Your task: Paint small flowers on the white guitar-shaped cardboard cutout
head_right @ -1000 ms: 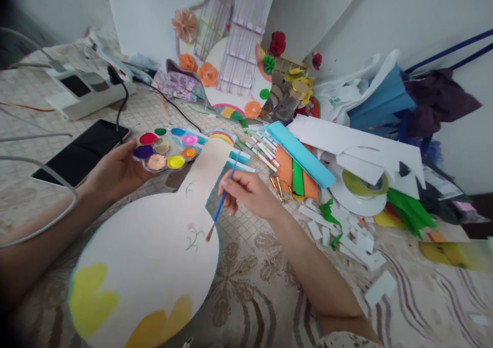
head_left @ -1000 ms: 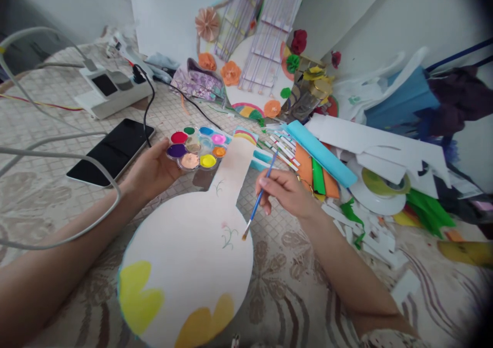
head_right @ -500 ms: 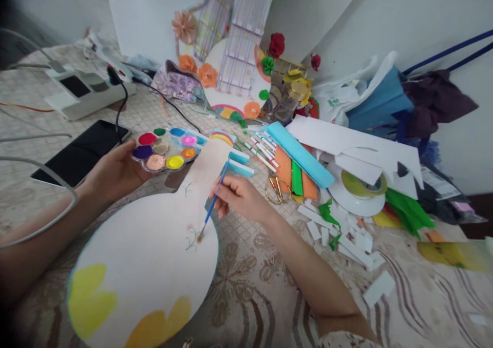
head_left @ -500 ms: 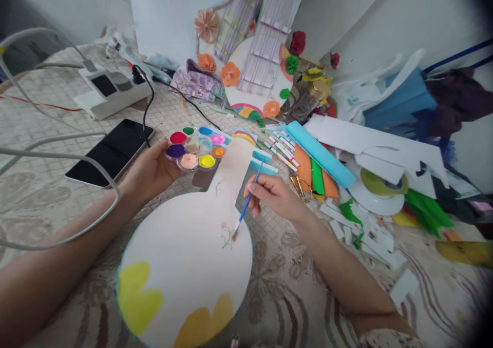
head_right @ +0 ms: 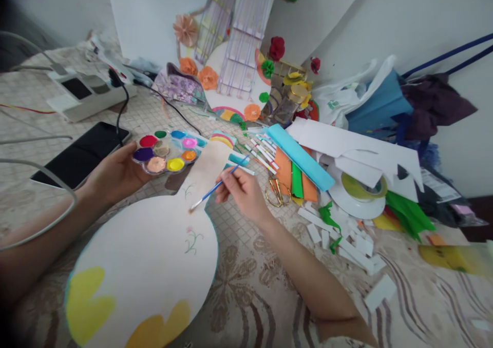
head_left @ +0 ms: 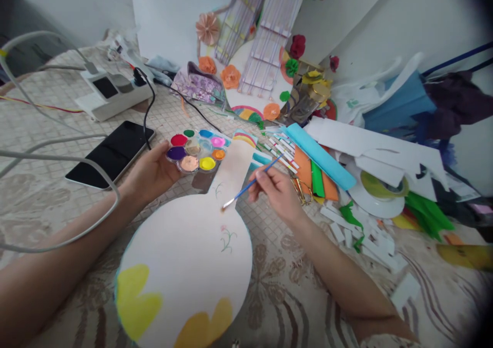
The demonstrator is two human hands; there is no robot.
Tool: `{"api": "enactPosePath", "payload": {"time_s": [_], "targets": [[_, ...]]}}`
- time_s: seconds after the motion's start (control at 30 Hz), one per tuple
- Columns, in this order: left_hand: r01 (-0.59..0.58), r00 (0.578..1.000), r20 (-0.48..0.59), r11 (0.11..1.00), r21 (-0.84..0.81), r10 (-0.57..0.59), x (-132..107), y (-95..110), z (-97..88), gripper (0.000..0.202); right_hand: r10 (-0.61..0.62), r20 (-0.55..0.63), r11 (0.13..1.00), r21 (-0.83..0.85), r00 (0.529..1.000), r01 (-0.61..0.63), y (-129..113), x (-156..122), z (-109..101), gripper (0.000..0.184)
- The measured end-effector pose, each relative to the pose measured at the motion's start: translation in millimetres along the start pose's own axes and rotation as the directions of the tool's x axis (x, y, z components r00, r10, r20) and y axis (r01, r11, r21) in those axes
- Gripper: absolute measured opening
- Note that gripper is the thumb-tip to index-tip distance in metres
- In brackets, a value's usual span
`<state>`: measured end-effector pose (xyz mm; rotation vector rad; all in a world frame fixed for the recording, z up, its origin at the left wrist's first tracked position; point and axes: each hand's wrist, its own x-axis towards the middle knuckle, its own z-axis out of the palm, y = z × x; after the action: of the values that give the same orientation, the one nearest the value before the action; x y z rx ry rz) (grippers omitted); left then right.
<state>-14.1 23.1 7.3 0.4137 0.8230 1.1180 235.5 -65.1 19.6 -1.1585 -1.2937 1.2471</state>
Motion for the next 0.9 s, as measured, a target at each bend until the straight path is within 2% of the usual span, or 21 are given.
{"api": "enactPosePath", "payload": {"time_s": [0.07,0.1,0.17,0.23,0.27,0.3,0.37,0.43,0.47,0.5,0.53,0.6,0.63,0.67,0.7,0.73,0.8,0.83,0.9], "targets": [[0.000,1.000,0.000,1.000,-0.002,0.000,0,0,-0.4,0.034,-0.075,-0.164,0.997,-0.002,0.984,0.076,1,1,0,0.023],[-0.001,1.000,-0.001,1.000,-0.003,0.001,0,0,-0.7,0.034,-0.079,-0.166,0.997,0.010,0.983,0.082,0,0,0,0.023],[0.000,1.000,-0.002,1.000,-0.001,0.000,1,0,-1.4,0.034,-0.024,-0.031,0.999,0.043,0.999,0.025,-3,-3,1,0.025],[0.002,1.000,-0.002,1.000,0.004,-0.002,1,0,-2.5,0.033,0.059,0.170,0.997,0.043,0.984,-0.067,-5,-6,4,0.028],[0.002,1.000,-0.001,1.000,0.005,-0.002,2,0,-3.0,0.033,0.082,0.227,0.996,0.027,0.970,-0.090,-5,-7,5,0.029],[0.003,1.000,-0.001,1.000,0.006,-0.003,2,-1,-3.6,0.033,0.084,0.229,0.996,0.009,0.970,-0.089,-5,-7,6,0.029],[0.001,1.000,0.001,1.000,0.006,-0.001,3,-1,-4.6,0.033,0.028,0.085,1.000,-0.015,0.996,-0.026,-3,-5,6,0.028],[-0.001,1.000,0.005,1.000,0.010,0.001,3,-1,-5.2,0.033,-0.056,-0.115,0.998,-0.023,0.992,0.053,0,-2,4,0.026],[-0.001,1.000,0.004,1.000,0.012,0.001,3,-1,-5.3,0.033,-0.078,-0.167,0.997,-0.015,0.983,0.076,0,-1,3,0.026],[0.002,1.000,-0.002,1.000,0.015,-0.002,3,-1,-5.2,0.033,-0.079,-0.170,0.997,0.005,0.982,0.081,0,-1,3,0.025],[0.007,1.000,-0.010,1.000,0.017,-0.007,3,-1,-5.0,0.033,-0.058,-0.129,0.998,0.030,0.990,0.062,0,-2,3,0.026],[0.016,0.999,-0.029,1.000,0.017,-0.016,3,-1,-4.4,0.034,0.024,0.049,0.998,0.056,0.999,-0.027,-1,-5,5,0.029],[0.018,0.999,-0.033,1.000,0.013,-0.018,3,-1,-3.9,0.034,0.064,0.141,0.996,0.046,0.988,-0.071,-2,-6,6,0.031],[0.020,0.999,-0.031,1.000,0.007,-0.020,3,-1,-3.5,0.035,0.087,0.196,0.995,0.026,0.977,-0.094,-2,-6,6,0.032],[0.019,0.999,-0.029,1.000,0.000,-0.019,2,-1,-3.0,0.035,0.088,0.195,0.996,0.002,0.977,-0.090,-1,-6,6,0.033],[0.020,0.999,-0.026,1.000,-0.010,-0.020,2,-1,-2.6,0.036,0.063,0.140,0.998,-0.020,0.988,-0.061,-1,-5,5,0.032],[0.028,0.999,-0.031,0.999,-0.028,-0.029,0,-1,-1.6,0.036,-0.037,-0.070,0.997,-0.066,0.997,0.032,1,0,0,0.031],[0.035,0.999,-0.037,0.999,-0.033,-0.037,0,0,-1.1,0.036,-0.091,-0.169,0.993,-0.092,0.981,0.076,2,3,-3,0.030],[0.047,0.997,-0.054,0.998,-0.038,-0.049,-1,0,0.0,0.037,-0.160,-0.264,0.983,-0.131,0.951,0.129,2,7,-9,0.029]]}}
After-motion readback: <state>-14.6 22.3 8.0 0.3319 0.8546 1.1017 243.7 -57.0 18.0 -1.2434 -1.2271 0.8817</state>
